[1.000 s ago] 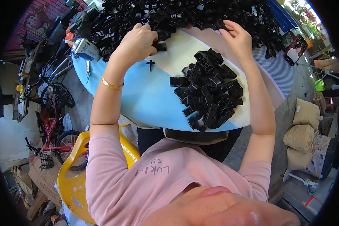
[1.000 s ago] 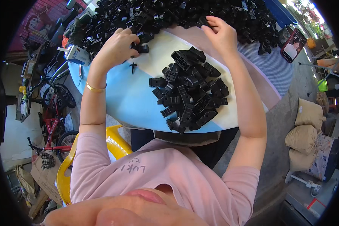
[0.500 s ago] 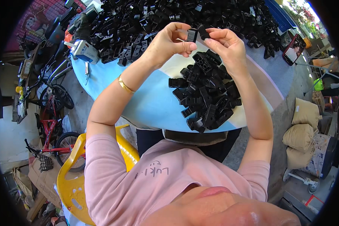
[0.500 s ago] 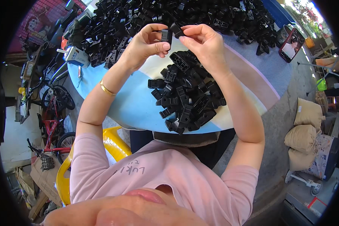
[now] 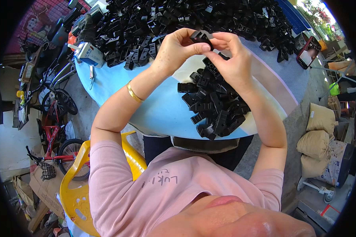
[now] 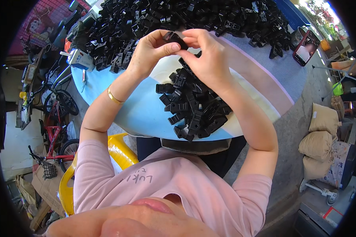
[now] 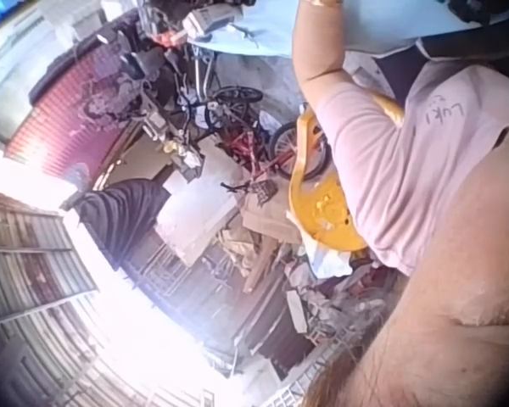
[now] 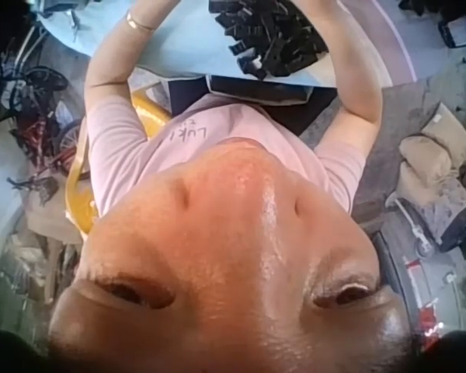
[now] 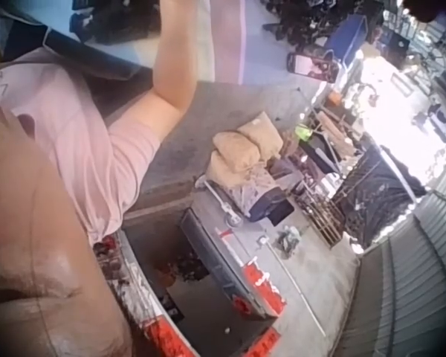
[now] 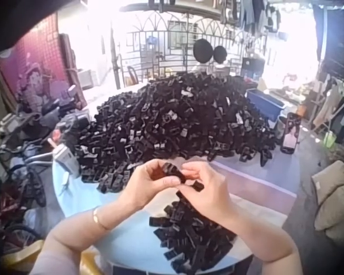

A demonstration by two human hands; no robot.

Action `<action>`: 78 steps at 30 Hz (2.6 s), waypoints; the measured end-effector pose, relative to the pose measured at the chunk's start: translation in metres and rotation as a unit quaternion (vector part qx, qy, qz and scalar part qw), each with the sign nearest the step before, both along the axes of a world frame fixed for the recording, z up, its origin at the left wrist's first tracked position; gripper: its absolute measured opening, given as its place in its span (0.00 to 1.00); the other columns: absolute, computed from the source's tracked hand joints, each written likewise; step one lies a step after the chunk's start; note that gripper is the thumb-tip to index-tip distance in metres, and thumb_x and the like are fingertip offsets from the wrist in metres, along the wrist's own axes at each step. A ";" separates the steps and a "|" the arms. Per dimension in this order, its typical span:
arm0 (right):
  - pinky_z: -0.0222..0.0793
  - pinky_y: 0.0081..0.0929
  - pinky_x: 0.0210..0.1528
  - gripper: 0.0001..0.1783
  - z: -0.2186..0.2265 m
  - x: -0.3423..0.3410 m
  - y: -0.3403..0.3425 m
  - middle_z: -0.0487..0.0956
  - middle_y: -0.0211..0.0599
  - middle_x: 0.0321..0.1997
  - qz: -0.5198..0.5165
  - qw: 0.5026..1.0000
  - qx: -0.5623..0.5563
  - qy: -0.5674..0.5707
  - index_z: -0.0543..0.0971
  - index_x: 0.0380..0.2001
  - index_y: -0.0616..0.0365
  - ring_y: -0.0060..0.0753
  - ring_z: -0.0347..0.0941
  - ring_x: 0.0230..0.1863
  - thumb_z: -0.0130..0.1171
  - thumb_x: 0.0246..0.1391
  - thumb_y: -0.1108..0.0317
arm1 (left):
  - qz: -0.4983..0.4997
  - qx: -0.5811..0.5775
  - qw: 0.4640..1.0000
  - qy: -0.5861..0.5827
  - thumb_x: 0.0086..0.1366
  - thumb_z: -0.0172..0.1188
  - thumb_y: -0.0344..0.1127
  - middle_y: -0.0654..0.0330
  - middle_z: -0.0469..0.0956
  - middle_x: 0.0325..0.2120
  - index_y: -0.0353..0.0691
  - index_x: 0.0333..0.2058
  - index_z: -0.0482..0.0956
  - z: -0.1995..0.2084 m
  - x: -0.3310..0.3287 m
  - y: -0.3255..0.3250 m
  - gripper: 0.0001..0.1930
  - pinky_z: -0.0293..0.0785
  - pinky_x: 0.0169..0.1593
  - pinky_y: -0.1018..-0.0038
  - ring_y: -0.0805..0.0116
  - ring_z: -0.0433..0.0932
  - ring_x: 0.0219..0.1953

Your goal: Assembling or inspecting small black plastic components at a workstation.

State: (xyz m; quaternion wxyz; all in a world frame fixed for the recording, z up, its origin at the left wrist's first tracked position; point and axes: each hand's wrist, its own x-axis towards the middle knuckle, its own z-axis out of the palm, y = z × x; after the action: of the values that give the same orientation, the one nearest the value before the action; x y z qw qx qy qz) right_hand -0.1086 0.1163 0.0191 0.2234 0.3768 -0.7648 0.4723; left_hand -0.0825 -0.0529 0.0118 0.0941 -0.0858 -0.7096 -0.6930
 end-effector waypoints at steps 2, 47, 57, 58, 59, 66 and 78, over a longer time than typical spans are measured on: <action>0.73 0.21 0.37 0.23 0.002 0.003 0.000 0.79 0.36 0.34 0.010 1.000 0.005 0.018 0.72 0.41 0.60 0.25 0.77 0.33 0.68 0.40 0.73 | 0.028 -0.032 0.999 0.006 0.51 0.68 0.37 0.61 0.78 0.26 0.32 0.38 0.75 0.009 0.010 0.009 0.19 0.73 0.35 0.81 0.77 0.76 0.30; 0.71 0.28 0.41 0.18 0.016 -0.022 0.015 0.76 0.37 0.41 0.111 0.964 0.106 0.217 0.76 0.36 0.60 0.38 0.73 0.42 0.62 0.37 0.81 | -0.132 0.150 0.957 -0.212 0.66 0.49 0.40 0.53 0.76 0.27 0.26 0.40 0.71 0.001 -0.008 -0.021 0.18 0.78 0.28 0.83 0.70 0.78 0.24; 0.72 0.22 0.40 0.18 -0.011 -0.053 0.028 0.78 0.38 0.40 -0.061 0.987 -0.009 -0.148 0.70 0.44 0.65 0.25 0.76 0.36 0.58 0.50 0.74 | -0.133 0.225 0.941 -0.214 0.67 0.47 0.39 0.49 0.75 0.31 0.24 0.42 0.68 0.003 -0.002 -0.012 0.18 0.81 0.36 0.78 0.63 0.79 0.30; 0.72 0.23 0.41 0.18 -0.011 -0.059 0.033 0.78 0.38 0.41 -0.095 0.987 0.086 -0.100 0.71 0.44 0.63 0.27 0.76 0.37 0.59 0.48 0.75 | -0.133 0.212 0.942 -0.224 0.67 0.47 0.39 0.49 0.75 0.32 0.26 0.43 0.67 0.003 -0.004 -0.013 0.18 0.81 0.35 0.79 0.64 0.79 0.30; 0.72 0.24 0.42 0.19 -0.012 -0.061 0.037 0.78 0.37 0.43 -0.127 0.974 0.180 -0.050 0.73 0.44 0.61 0.28 0.76 0.38 0.60 0.46 0.75 | -0.134 0.199 0.942 -0.233 0.67 0.46 0.39 0.48 0.75 0.33 0.27 0.44 0.67 0.003 -0.005 -0.014 0.18 0.81 0.34 0.80 0.65 0.80 0.30; 0.70 0.28 0.39 0.18 0.005 -0.036 0.017 0.77 0.37 0.39 0.123 0.967 0.107 0.196 0.78 0.37 0.59 0.38 0.73 0.38 0.61 0.38 0.80 | -0.173 0.197 0.932 -0.251 0.67 0.46 0.39 0.51 0.74 0.31 0.26 0.42 0.69 0.009 0.000 -0.010 0.18 0.80 0.37 0.77 0.62 0.79 0.32; 0.73 0.18 0.36 0.14 0.013 -0.017 0.018 0.78 0.37 0.35 0.122 0.933 -0.129 -0.312 0.72 0.43 0.66 0.20 0.75 0.31 0.55 0.55 0.69 | -0.106 0.167 0.979 -0.059 0.59 0.57 0.28 0.63 0.77 0.37 0.37 0.48 0.70 0.006 0.002 -0.003 0.17 0.74 0.43 0.76 0.76 0.74 0.40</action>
State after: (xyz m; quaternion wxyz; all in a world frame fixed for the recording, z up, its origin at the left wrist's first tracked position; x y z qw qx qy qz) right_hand -0.1254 0.1343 0.0318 -0.0392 0.2683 -0.6769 0.6843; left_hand -0.0805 -0.0564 0.0174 -0.0083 -0.1025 -0.5752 -0.8115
